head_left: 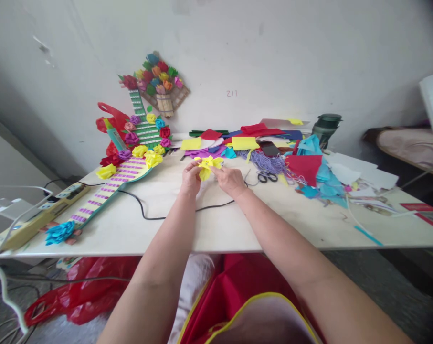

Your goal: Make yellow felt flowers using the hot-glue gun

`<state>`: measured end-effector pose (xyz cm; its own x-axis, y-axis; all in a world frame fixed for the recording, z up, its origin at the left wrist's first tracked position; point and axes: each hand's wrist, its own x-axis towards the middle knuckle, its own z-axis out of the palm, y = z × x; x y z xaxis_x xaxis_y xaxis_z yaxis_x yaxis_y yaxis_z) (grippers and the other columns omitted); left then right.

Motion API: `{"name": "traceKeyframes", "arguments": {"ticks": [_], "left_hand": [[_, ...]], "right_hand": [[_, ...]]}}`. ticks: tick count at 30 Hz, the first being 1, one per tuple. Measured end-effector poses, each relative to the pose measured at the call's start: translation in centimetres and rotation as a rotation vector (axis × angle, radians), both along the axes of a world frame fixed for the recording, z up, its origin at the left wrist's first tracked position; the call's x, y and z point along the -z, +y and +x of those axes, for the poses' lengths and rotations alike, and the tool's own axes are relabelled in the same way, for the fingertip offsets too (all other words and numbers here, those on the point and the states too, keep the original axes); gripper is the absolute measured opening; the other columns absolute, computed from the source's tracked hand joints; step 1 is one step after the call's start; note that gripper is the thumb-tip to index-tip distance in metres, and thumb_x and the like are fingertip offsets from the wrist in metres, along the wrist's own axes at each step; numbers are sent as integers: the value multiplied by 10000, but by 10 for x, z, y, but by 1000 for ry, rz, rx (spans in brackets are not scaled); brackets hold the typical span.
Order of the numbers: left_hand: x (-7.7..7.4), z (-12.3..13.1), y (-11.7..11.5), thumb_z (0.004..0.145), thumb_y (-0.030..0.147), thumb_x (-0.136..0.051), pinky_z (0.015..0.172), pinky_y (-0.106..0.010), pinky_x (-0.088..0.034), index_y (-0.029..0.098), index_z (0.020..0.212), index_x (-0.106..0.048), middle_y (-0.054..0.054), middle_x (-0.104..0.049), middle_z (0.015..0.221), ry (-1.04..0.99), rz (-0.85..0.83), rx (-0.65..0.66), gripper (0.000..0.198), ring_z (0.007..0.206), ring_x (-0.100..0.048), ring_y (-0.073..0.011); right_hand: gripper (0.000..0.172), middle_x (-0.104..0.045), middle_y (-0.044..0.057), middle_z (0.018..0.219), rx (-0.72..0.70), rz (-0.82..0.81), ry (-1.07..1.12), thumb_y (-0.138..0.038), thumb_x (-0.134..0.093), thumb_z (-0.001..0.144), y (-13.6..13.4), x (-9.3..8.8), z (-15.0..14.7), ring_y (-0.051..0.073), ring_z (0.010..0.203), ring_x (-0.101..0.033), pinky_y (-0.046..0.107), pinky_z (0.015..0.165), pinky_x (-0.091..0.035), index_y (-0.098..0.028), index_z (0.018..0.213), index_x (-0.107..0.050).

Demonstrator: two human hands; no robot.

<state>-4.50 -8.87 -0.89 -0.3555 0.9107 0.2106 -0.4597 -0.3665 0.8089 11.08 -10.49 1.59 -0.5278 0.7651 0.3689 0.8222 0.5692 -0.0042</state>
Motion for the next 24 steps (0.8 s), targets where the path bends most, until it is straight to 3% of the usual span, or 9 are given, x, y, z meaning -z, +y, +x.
{"name": "traceKeyframes", "arguments": {"ticks": [6, 11, 24], "left_hand": [[-1, 1, 1, 487, 159, -665, 673, -266, -469, 184, 762, -653, -1, -673, 720, -9, 0, 4, 277, 708, -648, -161], [1, 1, 3, 498, 165, -677, 747, -305, -502, 186, 776, -657, -13, -691, 770, 9, 2, -2, 279, 791, -675, -193], [-1, 3, 2, 502, 142, -663, 710, -290, -502, 175, 795, -685, -20, -696, 732, -11, -30, 7, 296, 799, -690, -207]], "right_hand": [[513, -718, 131, 1152, 10, 22, 47, -244, -260, 1007, 3, 3, -1, 230, 952, -660, 302, 753, -420, -229, 1460, -500], [470, -701, 136, 1170, -22, 34, 101, -169, -293, 979, 5, 4, -3, 219, 991, -636, 281, 759, -417, -174, 1320, -616], [470, -708, 95, 1107, 41, 49, 60, -254, -274, 1011, -2, 2, -1, 221, 928, -642, 306, 680, -365, -253, 1314, -633]]}}
